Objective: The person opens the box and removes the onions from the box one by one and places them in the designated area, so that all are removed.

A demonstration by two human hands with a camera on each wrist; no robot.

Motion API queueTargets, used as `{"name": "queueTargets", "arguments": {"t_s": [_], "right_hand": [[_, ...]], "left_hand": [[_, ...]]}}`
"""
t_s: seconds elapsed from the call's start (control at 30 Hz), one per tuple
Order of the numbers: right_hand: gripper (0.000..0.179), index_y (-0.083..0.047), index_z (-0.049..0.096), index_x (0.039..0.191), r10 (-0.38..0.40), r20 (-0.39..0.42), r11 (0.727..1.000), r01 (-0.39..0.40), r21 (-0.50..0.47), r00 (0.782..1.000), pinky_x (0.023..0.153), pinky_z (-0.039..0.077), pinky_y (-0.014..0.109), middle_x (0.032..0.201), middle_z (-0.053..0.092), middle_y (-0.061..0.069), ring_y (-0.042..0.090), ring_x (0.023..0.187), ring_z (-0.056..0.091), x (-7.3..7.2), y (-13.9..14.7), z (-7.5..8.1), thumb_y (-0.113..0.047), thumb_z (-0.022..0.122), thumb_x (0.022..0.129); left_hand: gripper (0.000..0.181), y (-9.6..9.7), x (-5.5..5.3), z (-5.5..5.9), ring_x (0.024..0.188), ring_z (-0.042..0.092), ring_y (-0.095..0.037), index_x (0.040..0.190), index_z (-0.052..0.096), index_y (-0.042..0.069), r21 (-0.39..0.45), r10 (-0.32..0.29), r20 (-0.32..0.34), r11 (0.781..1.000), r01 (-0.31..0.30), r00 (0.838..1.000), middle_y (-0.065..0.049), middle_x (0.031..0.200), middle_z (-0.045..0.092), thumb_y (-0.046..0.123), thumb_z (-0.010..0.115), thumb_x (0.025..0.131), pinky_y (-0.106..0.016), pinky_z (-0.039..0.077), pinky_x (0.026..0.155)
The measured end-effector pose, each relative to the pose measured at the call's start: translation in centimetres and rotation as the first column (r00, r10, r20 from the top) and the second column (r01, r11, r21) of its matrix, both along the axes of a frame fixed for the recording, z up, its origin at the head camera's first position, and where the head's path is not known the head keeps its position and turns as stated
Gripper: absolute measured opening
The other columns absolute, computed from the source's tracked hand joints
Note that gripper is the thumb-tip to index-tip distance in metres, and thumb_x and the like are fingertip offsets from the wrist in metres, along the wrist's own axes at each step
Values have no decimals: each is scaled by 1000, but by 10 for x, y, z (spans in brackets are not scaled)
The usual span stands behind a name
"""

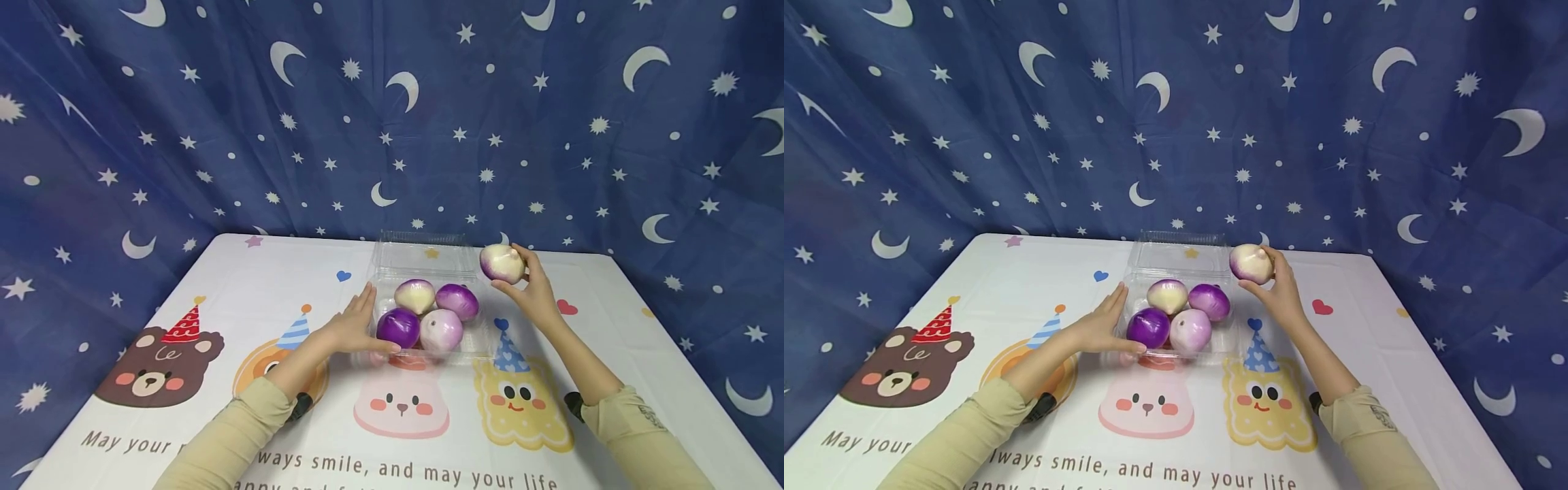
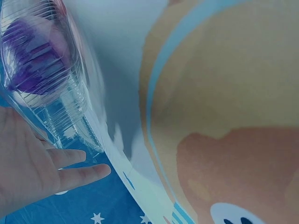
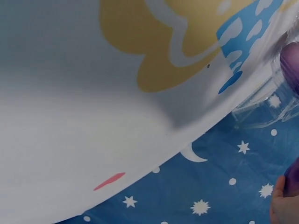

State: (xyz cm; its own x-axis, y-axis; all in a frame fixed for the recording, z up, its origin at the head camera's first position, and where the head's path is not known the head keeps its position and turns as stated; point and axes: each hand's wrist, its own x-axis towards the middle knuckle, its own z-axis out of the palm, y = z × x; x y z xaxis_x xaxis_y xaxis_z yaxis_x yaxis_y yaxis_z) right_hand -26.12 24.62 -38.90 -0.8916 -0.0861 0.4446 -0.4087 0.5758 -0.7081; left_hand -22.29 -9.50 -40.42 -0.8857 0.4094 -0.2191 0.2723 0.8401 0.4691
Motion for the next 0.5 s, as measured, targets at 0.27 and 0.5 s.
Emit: {"name": "queueTargets", "arguments": {"t_s": [0.27, 0.5], "right_hand": [[73, 4, 31, 141, -26, 15, 1000, 26, -1, 1000, 98, 39, 57, 140, 39, 26, 38, 125, 41, -10, 5, 0, -9, 72, 82], [72, 7, 31, 140, -42, 25, 999, 43, -11, 999, 97, 41, 59, 139, 35, 29, 42, 127, 38, -20, 12, -4, -5, 72, 81]], "left_hand": [[126, 0, -1, 0, 145, 4, -41, 150, -6, 2, 5, 4, -3, 1000, -4, 1000, -12, 158, -13, 68, 66, 70, -70, 20, 106], [126, -1, 0, 0, 145, 4, -41, 150, -5, 2, 8, -2, -10, 1000, 2, 1000, -12, 158, -12, 70, 65, 70, -71, 20, 105]]}}
